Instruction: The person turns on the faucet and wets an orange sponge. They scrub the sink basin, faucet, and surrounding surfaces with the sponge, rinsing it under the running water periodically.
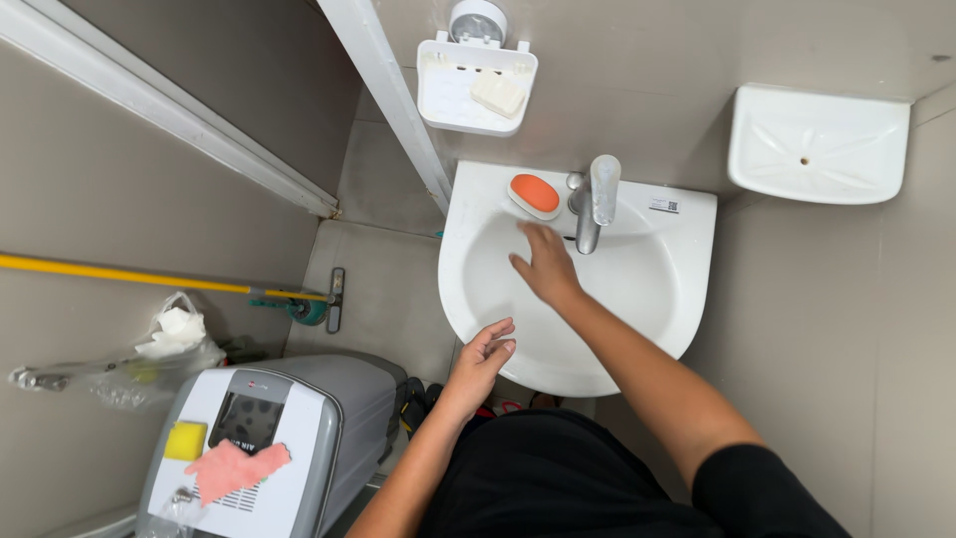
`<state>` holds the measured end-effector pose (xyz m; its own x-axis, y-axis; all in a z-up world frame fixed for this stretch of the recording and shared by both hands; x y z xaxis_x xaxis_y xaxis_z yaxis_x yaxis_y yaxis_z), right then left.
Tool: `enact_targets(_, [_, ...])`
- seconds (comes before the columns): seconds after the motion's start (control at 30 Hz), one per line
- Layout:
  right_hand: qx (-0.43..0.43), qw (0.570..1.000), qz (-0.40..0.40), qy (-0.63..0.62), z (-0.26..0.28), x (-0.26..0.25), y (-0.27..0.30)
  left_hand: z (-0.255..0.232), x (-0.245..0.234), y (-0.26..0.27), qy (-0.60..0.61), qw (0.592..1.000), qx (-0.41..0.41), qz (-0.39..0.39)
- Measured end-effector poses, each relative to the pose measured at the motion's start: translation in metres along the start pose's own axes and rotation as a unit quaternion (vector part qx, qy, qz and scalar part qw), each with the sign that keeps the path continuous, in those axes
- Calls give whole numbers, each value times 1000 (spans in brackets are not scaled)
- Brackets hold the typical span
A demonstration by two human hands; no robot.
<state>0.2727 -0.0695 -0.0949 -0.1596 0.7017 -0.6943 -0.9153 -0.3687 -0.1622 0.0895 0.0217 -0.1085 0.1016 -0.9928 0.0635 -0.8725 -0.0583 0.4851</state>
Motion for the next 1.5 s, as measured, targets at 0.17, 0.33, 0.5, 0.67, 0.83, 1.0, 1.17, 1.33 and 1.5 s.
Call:
enact_targets(0.17, [29, 980, 0, 195, -10, 20, -59, -13, -37, -9, -23, 1000, -9, 12])
enact_targets(0.33, [117, 959, 21, 256, -37, 32, -94, -8, -77, -24, -12, 999, -32, 23])
enact_targets(0.5, [179, 953, 16, 244, -61, 40, -106, 4, -102, -43, 2, 999, -33, 40])
enact_targets(0.67, [146, 971, -58, 183, -47, 35, -81, 21, -110, -60, -29, 996, -41, 68])
enact_targets(0.83, [192, 978, -51, 63, -32, 42, 5, 34, -93, -87, -80, 990, -42, 111])
enact_targets(1.0, [339, 928, -107, -112, -73, 33, 100, -10, -31, -113, -105, 980, -8, 167])
enact_targets(1.17, [460, 853, -89, -231, -100, 33, 161, -67, 69, -141, -3, 973, -11, 230])
enact_targets(1.33, [482, 836, -95, -246, -103, 20, 162, -87, 116, -161, 76, 969, -38, 231])
enact_targets(1.5, [471, 845, -79, -241, -99, 1, 148, -92, 125, -173, 74, 975, -36, 205])
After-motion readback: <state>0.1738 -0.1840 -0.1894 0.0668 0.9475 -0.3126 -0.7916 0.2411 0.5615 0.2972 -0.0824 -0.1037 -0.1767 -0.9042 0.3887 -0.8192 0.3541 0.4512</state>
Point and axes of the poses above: each hand's wrist, its own y-axis away from the middle knuckle, its own x-axis out of the palm, z = x × y, the point moved 10 cm from there along -y, towards the middle knuckle, and after that the axes turned 4 degrees about -z, right-handed, at the moved point
